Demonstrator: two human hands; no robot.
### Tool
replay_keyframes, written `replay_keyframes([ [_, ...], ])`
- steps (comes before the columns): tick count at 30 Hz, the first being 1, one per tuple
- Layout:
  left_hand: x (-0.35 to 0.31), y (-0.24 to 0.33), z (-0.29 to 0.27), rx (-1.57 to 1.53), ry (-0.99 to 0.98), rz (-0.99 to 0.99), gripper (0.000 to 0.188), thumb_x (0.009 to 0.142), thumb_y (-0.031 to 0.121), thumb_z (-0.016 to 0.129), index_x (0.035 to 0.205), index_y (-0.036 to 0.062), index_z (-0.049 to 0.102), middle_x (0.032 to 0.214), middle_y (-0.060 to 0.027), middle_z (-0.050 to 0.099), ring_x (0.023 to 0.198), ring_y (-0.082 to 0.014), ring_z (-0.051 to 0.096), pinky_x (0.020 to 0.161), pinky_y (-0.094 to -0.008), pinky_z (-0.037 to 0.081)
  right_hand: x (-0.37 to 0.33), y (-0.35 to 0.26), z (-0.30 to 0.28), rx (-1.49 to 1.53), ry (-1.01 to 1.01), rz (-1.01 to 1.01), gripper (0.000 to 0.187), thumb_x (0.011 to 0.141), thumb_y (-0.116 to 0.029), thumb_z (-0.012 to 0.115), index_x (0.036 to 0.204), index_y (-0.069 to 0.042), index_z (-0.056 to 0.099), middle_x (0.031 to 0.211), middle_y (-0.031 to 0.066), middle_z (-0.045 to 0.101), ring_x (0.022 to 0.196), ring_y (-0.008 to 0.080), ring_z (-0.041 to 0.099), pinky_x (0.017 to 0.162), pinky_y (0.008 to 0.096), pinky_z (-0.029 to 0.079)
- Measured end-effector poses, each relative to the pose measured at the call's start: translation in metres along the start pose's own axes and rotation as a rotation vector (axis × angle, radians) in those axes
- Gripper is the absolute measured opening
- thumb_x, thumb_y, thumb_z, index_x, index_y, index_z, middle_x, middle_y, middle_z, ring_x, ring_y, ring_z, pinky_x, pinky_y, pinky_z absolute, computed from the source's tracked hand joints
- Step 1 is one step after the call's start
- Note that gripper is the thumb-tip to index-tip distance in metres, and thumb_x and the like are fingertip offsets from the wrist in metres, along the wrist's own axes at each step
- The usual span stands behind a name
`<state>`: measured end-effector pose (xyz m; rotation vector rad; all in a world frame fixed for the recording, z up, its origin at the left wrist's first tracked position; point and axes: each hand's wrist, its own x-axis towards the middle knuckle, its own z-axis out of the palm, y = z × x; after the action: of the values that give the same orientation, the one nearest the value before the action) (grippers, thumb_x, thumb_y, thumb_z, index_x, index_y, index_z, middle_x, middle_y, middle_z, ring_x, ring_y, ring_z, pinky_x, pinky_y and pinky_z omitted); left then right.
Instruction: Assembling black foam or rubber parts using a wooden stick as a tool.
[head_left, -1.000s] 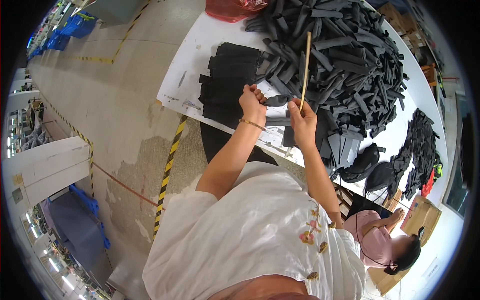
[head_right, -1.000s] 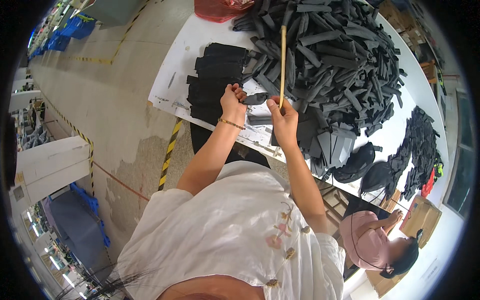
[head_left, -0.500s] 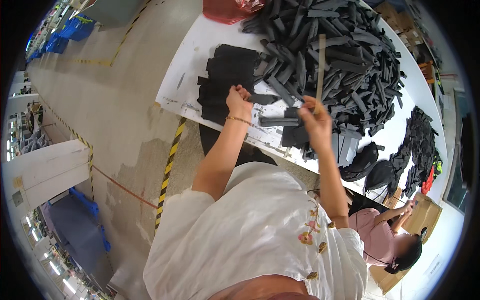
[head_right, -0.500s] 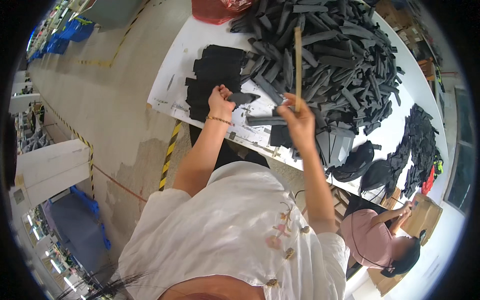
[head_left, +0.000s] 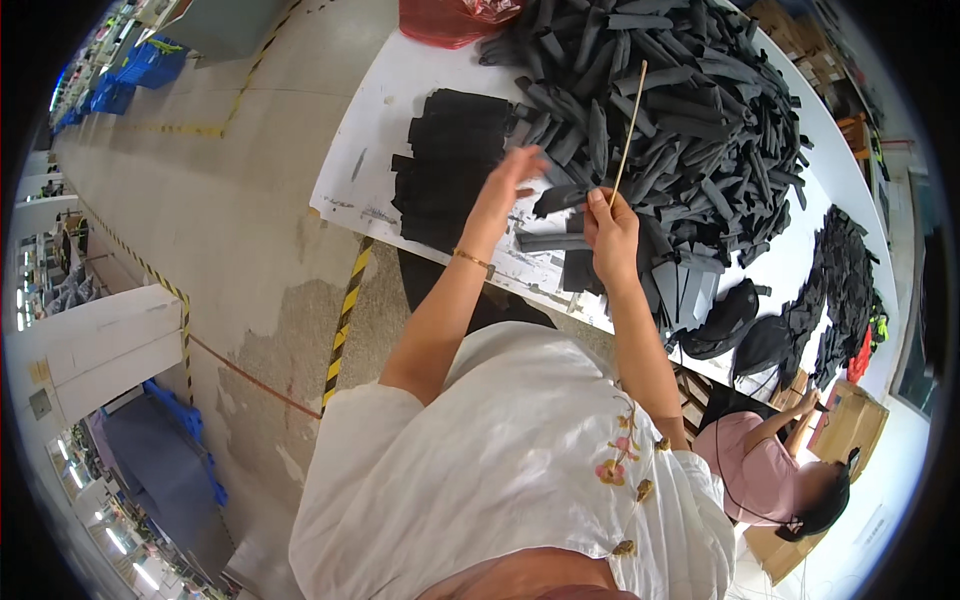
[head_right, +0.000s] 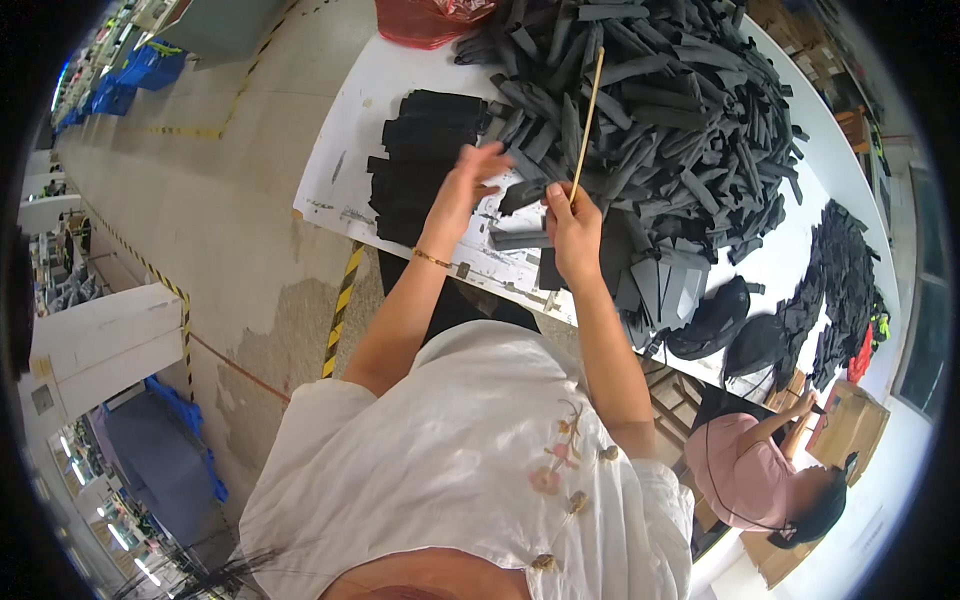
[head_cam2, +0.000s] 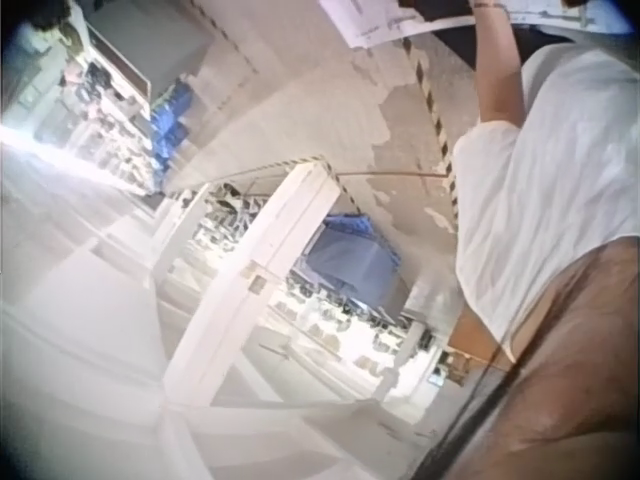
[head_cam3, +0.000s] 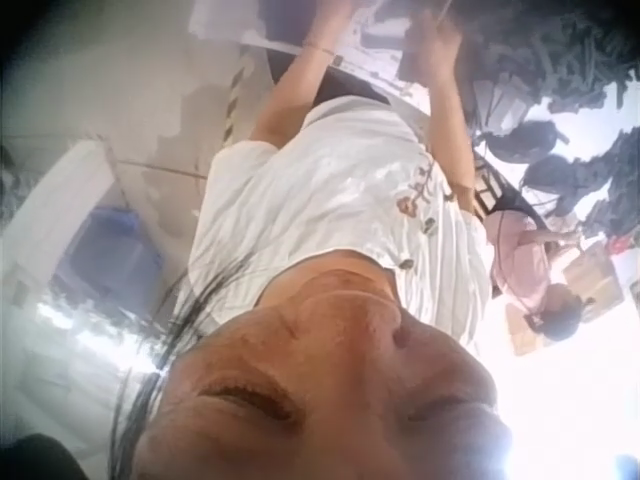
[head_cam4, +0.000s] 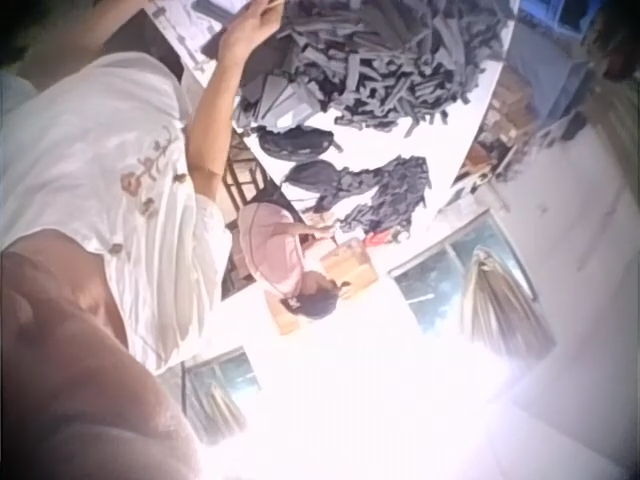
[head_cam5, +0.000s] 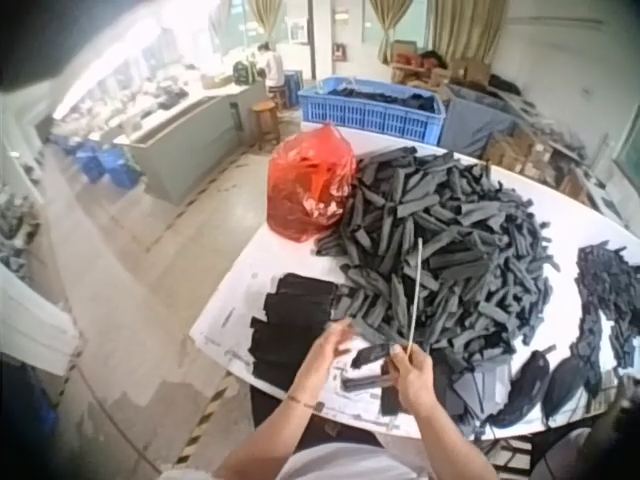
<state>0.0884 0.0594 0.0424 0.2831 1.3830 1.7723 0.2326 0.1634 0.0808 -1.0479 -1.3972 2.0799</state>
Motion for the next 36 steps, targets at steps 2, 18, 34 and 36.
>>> replay_keyframes([
  [2, -0.010, -0.011, 0.010, 0.148, -0.312, -0.040, 0.047, 0.096, 0.040, 0.047, 0.120, 0.0001, 0.055, 0.104, -0.0089, 0.064, 0.096, -0.0167, 0.062, 0.084, -0.0301, 0.049, 0.001, -0.002, -0.001, -0.035, 0.010, -0.050, 0.021, 0.096, -0.021, 0.058, 0.092, 0.000, 0.059, 0.062, -0.0053, 0.046, 0.047, 0.0018, 0.034, 0.041, 0.0196, 0.025],
  [18, -0.079, -0.065, 0.013, 0.555, -0.270, 0.103, 0.013, 0.091, 0.012, 0.050, 0.083, 0.0021, 0.055, 0.075, -0.0082, 0.061, 0.066, -0.0216, 0.062, 0.059, -0.0310, 0.051, 0.076, -0.128, -0.092, 0.068, 0.602, -0.586, 0.018, 0.092, -0.020, 0.062, 0.085, -0.004, 0.059, 0.066, -0.0008, 0.050, 0.048, 0.0056, 0.039, 0.042, 0.0209, 0.030],
  [34, 0.031, -0.002, -0.116, 1.321, -0.098, 0.670, 0.006, 0.073, 0.019, 0.073, 0.079, 0.0192, 0.074, 0.084, 0.0013, 0.056, 0.088, -0.0221, 0.050, 0.078, -0.0339, 0.044, -0.017, 0.019, -0.091, -1.197, -0.263, -0.532, 0.019, 0.089, -0.013, 0.060, 0.107, -0.010, 0.064, 0.085, 0.0146, 0.067, 0.074, 0.0335, 0.065, 0.063, 0.0393, 0.052],
  [36, 0.029, 0.002, -0.115, 1.276, -0.093, 0.673, 0.008, 0.074, 0.019, 0.073, 0.082, 0.0198, 0.075, 0.085, 0.0013, 0.057, 0.086, -0.0224, 0.050, 0.078, -0.0331, 0.045, -0.014, 0.022, -0.085, -1.213, -0.285, -0.548, 0.019, 0.089, -0.013, 0.059, 0.107, -0.010, 0.064, 0.085, 0.0148, 0.067, 0.074, 0.0331, 0.065, 0.062, 0.0394, 0.052],
])
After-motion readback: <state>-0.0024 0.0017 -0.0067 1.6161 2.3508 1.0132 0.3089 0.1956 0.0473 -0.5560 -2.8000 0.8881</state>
